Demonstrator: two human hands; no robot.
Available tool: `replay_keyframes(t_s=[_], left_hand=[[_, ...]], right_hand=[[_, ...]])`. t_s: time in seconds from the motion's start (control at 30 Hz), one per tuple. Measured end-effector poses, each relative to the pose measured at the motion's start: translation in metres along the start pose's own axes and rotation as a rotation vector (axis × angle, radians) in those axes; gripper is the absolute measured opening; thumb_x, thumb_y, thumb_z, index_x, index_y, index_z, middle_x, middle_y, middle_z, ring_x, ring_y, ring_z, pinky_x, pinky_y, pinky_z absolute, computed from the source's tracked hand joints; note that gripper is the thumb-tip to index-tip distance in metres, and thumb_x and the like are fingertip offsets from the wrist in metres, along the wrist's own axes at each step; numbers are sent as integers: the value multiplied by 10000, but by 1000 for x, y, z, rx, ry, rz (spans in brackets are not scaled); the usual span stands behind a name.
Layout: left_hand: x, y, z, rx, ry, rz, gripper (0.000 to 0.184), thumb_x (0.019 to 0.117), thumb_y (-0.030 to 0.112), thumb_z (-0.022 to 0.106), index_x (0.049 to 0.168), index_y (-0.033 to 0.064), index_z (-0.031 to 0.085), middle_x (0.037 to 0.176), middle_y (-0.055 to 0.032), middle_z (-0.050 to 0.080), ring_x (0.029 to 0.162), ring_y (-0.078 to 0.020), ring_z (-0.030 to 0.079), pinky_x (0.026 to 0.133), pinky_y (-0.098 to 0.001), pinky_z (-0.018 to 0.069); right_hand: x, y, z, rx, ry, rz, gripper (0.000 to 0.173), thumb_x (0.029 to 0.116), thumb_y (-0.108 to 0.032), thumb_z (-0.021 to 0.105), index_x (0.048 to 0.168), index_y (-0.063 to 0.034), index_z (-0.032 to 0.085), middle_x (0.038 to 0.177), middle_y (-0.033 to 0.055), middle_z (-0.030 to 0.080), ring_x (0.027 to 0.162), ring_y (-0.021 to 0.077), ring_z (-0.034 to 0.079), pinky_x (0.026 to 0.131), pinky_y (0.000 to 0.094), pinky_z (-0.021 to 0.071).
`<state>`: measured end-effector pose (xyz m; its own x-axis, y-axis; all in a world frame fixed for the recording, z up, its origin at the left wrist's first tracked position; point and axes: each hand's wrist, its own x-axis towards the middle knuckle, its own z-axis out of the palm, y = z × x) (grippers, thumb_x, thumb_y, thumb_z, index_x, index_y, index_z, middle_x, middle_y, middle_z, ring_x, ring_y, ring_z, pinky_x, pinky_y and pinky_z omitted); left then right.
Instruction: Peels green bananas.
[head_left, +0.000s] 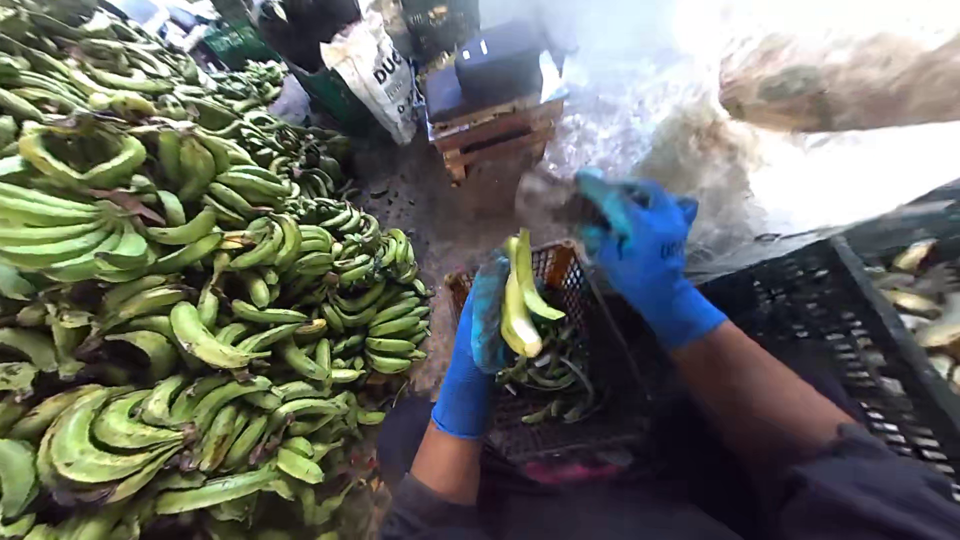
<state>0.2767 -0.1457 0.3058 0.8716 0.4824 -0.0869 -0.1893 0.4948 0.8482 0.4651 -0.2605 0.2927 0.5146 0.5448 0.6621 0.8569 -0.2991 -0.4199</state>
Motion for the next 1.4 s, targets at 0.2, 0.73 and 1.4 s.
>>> replay_keyframes(t_s=[0.2,0.73,1.4], left_hand=[[12,7,-22,221,246,330,440,1106,316,324,1523,211,418,1126,-69,705,853,-141,697,730,-291,594],[19,4,14,-108,384,594,360,1105,304,305,1428,183,410,1257,-37,637,1077,-180,676,920,-370,578],[5,12,6,-369,4,290,481,1100,360,211,1374,121,526,1212,-46,671,1093,-147,673,927,-322,569]], right_hand=[[-46,-35,2,245,-192,-219,531,993,-614,449,1305,-270,706,1172,124,716,1004,286,686,820,547,501],[-35,-35,6,143,-50,-265,496,970,-551,532,1205,-167,740,1150,202,707,974,359,686,837,568,472],[-39,-36,5,182,12,-265,556,992,-594,492,1240,-159,736,1181,182,713,1023,312,691,877,528,490]])
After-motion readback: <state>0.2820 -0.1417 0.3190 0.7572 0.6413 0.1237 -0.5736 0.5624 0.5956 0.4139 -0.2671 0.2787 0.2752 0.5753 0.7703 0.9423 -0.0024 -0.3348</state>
